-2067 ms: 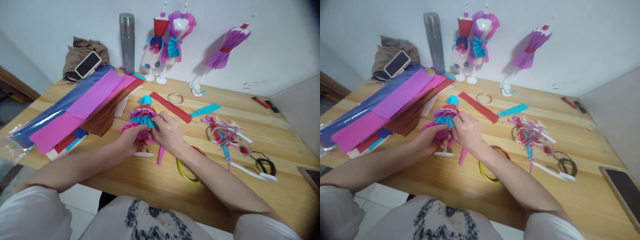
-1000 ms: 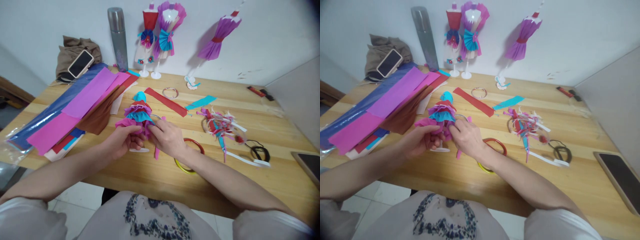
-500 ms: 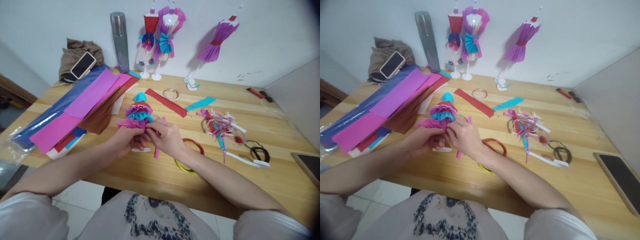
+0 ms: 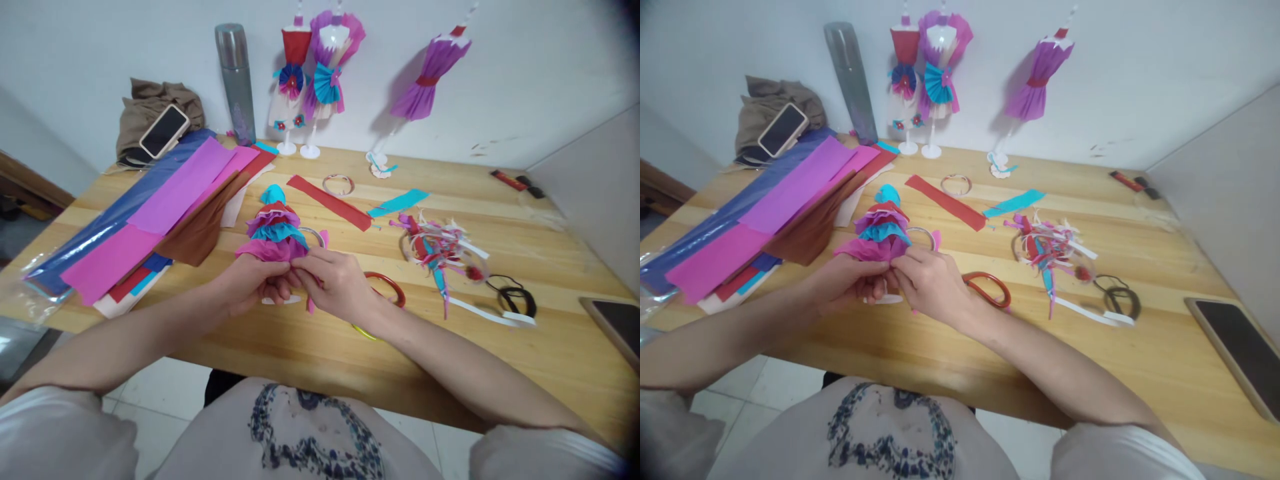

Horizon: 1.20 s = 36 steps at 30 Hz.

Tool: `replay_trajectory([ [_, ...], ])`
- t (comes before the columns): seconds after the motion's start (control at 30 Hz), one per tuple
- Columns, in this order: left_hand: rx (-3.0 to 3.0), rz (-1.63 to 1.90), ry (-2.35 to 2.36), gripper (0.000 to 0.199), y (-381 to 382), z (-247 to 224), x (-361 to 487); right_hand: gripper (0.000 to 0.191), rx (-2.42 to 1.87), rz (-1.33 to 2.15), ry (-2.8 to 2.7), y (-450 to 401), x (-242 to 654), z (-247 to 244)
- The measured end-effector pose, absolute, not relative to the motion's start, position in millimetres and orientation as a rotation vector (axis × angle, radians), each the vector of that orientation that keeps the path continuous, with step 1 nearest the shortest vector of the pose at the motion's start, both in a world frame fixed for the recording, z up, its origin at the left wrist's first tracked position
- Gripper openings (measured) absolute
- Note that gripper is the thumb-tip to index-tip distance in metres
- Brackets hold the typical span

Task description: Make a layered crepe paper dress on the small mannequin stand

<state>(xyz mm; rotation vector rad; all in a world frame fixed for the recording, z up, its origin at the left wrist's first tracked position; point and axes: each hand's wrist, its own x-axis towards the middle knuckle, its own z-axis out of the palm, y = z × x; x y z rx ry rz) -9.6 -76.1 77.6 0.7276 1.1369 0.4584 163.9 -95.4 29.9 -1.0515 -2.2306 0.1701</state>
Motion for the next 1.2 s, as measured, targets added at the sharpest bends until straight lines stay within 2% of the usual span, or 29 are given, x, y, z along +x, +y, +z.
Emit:
replay_trajectory([
  [0.27, 0.754, 0.532, 0.980, 0.007, -81, 67, -22, 0.016, -0.985, 0.369, -2.124, -111, 167, 38],
  [0.47, 0.744, 0.610, 0.946, 0.019, -88, 72, -30, 0.016, -1.003, 0.223, -2.089, -98, 168, 54],
  [0.63, 0.655, 0.657, 0.966, 0.044, -84, 67, -27, 0.022, -1.060, 0.005, -2.297, -62, 152, 66],
  [0.8, 0.644, 0.708, 1.044, 0.033, -82, 70, -18, 0.025, -1.066, -0.107, -2.516, -38, 137, 68],
  [0.97, 0.604, 0.700, 1.113, 0.031, -82, 71, -16, 0.021, -1.164, 0.110, -2.381, -29, 136, 66],
  [1.2, 0.595, 0.711, 1.067, 0.018, -84, 63, -19, 0.019, -1.154, 0.333, -2.149, -17, 135, 54],
])
